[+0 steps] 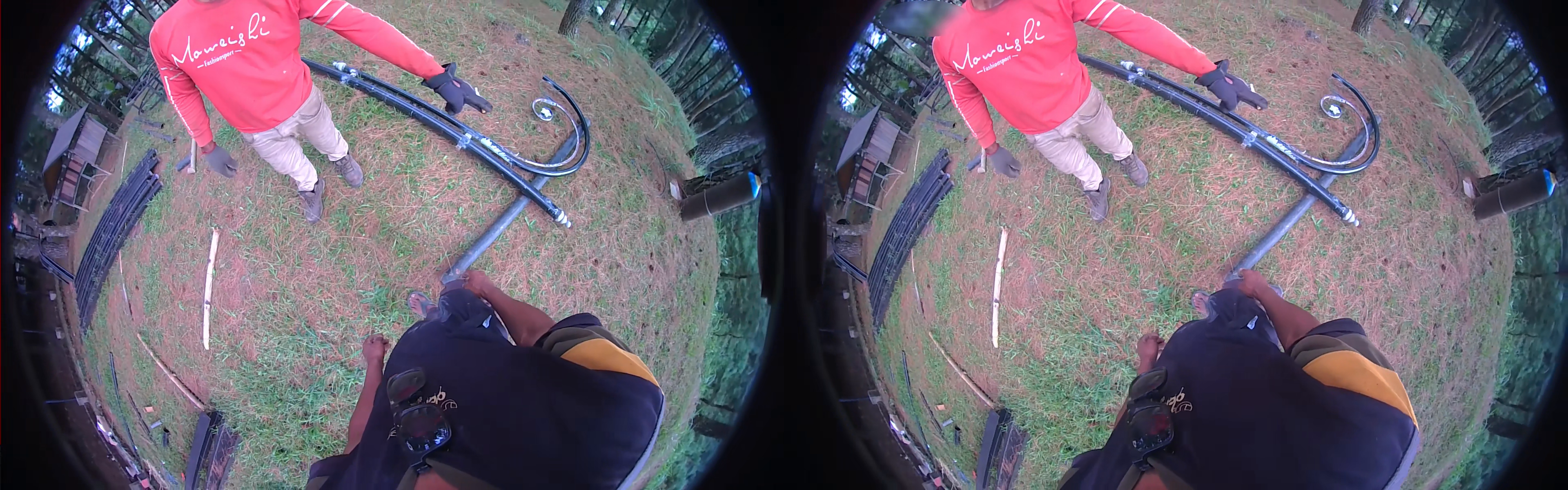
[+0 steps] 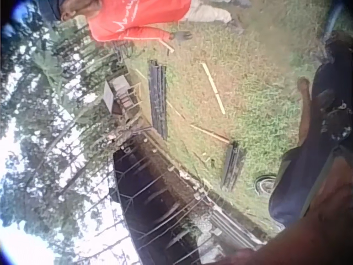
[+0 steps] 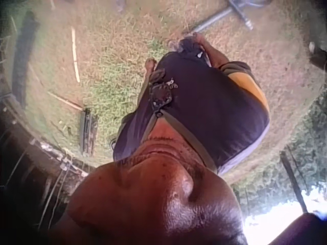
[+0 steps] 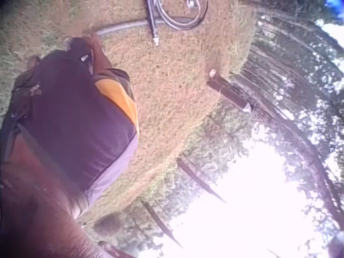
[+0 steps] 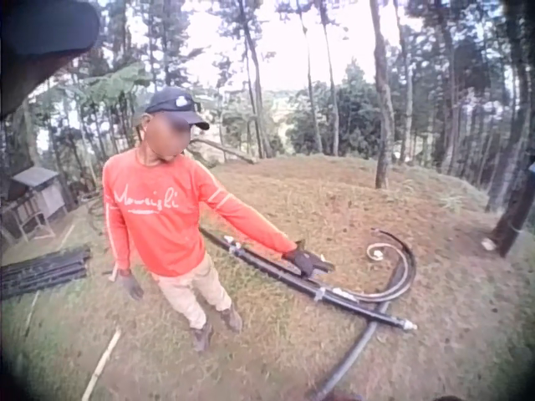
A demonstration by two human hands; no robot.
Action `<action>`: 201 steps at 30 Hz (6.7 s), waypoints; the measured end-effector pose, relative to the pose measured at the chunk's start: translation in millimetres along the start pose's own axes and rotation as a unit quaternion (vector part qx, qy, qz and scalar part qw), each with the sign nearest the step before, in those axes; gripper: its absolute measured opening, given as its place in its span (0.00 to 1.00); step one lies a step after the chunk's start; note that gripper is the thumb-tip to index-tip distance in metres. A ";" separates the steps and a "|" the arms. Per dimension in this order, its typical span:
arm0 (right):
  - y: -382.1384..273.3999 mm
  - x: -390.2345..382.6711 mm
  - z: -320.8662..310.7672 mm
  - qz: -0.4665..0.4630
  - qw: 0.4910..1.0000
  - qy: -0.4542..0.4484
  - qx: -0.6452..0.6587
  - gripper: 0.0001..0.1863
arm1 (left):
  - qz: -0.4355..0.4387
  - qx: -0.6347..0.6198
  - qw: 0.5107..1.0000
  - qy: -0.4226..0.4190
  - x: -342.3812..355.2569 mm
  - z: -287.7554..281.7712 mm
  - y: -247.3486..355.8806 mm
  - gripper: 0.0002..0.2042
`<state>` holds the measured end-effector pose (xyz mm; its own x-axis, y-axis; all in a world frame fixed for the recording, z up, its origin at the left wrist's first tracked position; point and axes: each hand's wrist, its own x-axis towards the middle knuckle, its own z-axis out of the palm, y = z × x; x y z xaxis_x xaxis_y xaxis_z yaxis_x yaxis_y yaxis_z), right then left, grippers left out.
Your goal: The person welds a metal frame by positioning a rod against the joints and applying a welding tool to fuse the pieces together.
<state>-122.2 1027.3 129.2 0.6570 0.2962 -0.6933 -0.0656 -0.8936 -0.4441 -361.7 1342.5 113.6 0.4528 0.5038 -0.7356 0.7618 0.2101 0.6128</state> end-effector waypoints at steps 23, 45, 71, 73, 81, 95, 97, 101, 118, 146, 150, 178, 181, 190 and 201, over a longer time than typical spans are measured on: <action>-102.6 69.6 -23.1 -0.215 0.965 -0.038 -0.144 0.32 | 0.075 0.162 0.975 0.129 -4.8 9.3 -97.9 0.09; -213.7 209.7 -57.1 -0.245 0.933 -0.145 -0.221 0.24 | 0.063 0.316 0.939 0.118 96.2 -6.5 16.6 0.13; -292.9 183.4 -36.4 0.077 0.962 0.155 0.209 0.16 | 0.080 0.182 0.974 -0.106 278.2 -209.1 314.3 0.09; -280.8 178.3 -14.3 0.110 0.955 0.150 0.233 0.16 | 0.110 0.219 0.961 -0.130 290.7 -207.3 346.4 0.09; -290.0 125.0 57.1 0.130 0.915 0.217 0.313 0.18 | 0.178 0.297 0.908 -0.234 293.8 -172.0 372.4 0.08; -214.5 -24.0 272.0 0.369 0.810 0.232 0.393 0.27 | 0.095 0.359 0.866 -0.335 251.0 -174.7 211.8 0.07; -203.5 -45.1 288.5 0.395 0.794 0.252 0.387 0.26 | 0.084 0.358 0.868 -0.334 248.6 -175.1 205.6 0.07; -191.5 -68.6 288.4 0.396 0.795 0.234 0.394 0.21 | 0.062 0.353 0.875 -0.326 244.5 -167.4 206.5 0.07; -106.5 -55.7 188.2 0.358 0.778 0.259 0.446 0.32 | 0.180 0.422 0.792 -0.403 212.3 -6.3 212.3 0.08; -73.9 -45.0 156.4 0.325 0.810 0.201 0.444 0.33 | 0.160 0.407 0.830 -0.345 197.3 -17.1 208.3 0.09; -70.2 -42.1 154.4 0.319 0.820 0.183 0.438 0.34 | 0.158 0.402 0.835 -0.339 200.2 -22.0 202.4 0.09; -33.5 -17.5 140.1 0.256 0.879 0.183 0.359 0.30 | 0.149 0.348 0.864 -0.332 177.9 -8.5 174.5 0.11; -32.8 -18.4 132.5 0.239 0.885 0.170 0.361 0.31 | 0.147 0.358 0.868 -0.312 170.4 -8.1 171.8 0.11; -30.9 -12.4 142.7 0.238 0.890 0.150 0.358 0.35 | 0.217 0.485 0.795 -0.293 193.6 -20.7 157.5 0.14; -31.5 -18.0 127.4 0.258 0.876 0.198 0.357 0.29 | 0.147 0.398 0.848 -0.316 190.2 3.1 165.7 0.12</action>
<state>-227.6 1093.1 83.4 0.6009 -0.3504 -0.7184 -0.7906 -0.3929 -0.4696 -147.9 1470.5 74.3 0.6441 -0.1663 -0.7466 0.5300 -0.6068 0.5924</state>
